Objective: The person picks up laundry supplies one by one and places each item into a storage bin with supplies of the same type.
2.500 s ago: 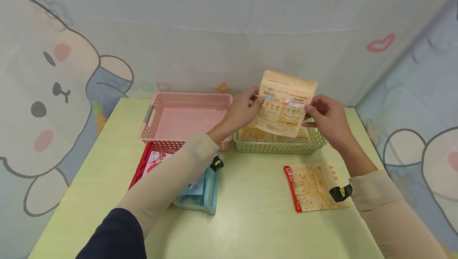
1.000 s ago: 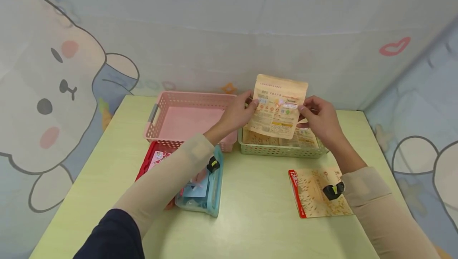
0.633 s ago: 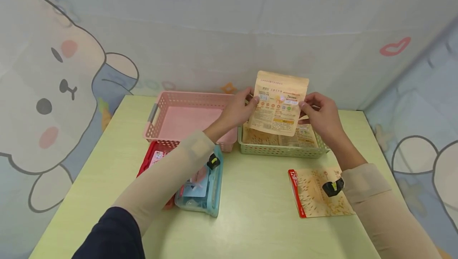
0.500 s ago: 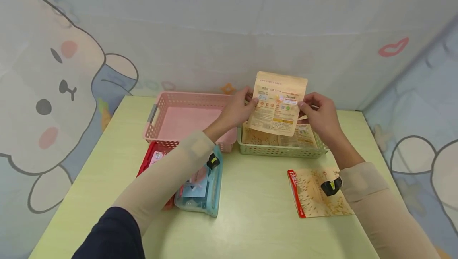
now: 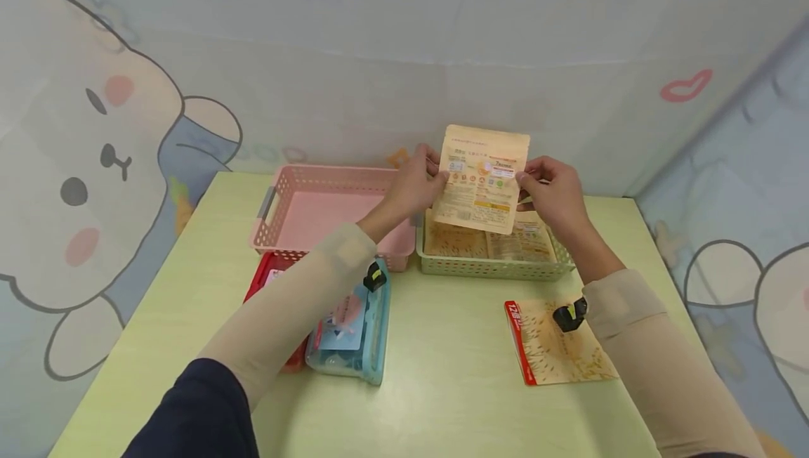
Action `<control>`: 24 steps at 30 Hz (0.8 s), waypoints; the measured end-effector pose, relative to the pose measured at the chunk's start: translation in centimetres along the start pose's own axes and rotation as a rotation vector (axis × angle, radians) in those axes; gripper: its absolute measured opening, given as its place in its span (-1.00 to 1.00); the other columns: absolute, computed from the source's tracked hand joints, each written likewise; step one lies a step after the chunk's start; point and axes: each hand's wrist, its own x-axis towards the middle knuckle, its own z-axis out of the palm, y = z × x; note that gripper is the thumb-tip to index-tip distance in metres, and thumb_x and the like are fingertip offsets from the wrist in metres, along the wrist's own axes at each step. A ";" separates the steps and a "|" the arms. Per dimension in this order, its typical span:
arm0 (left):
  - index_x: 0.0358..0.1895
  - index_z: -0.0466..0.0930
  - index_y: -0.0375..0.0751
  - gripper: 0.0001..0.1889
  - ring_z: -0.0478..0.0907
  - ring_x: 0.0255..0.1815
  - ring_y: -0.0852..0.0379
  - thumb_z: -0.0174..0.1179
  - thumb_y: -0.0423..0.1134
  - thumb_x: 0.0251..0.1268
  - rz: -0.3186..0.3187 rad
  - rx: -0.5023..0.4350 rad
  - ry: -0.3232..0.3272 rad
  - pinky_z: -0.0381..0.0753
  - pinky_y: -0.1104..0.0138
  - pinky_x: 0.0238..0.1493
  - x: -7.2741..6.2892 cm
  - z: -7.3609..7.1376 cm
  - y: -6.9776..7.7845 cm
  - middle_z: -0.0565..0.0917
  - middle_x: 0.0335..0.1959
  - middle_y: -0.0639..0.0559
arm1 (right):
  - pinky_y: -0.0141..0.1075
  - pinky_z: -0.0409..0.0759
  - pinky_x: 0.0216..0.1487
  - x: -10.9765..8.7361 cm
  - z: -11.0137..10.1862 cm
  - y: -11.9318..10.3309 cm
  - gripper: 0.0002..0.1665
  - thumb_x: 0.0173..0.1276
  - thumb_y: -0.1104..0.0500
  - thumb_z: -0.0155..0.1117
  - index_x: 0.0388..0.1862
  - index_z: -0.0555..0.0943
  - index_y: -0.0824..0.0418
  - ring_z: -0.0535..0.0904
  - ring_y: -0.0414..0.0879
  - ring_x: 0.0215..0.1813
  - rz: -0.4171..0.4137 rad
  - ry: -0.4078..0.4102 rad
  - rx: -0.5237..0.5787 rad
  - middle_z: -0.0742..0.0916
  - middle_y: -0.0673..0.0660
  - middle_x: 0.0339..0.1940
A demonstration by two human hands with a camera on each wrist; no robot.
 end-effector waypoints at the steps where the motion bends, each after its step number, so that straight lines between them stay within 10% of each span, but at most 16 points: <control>1: 0.23 0.32 -0.16 -0.71 0.51 -0.38 0.12 0.11 -0.14 0.68 -0.009 -0.003 -0.002 0.48 0.32 -0.39 0.1 0.0 -0.1 0.60 -0.12 -0.05 | -0.27 0.77 -0.22 0.2 0.1 0.0 -0.65 0.68 0.07 0.18 0.18 0.52 0.33 0.64 -0.11 -0.19 0.004 0.004 -0.003 0.64 0.04 -0.14; 24: 0.29 0.46 -0.35 -0.63 0.52 -0.05 -0.01 0.12 -0.21 0.59 -0.115 0.141 -0.010 0.60 0.22 -0.03 -0.2 1.1 -0.9 0.58 0.17 -0.17 | -0.36 0.73 -0.15 1.9 2.4 1.5 -0.49 0.71 0.18 0.07 0.48 0.43 0.44 0.61 -0.10 -0.12 0.139 -0.032 -0.034 0.58 0.28 0.08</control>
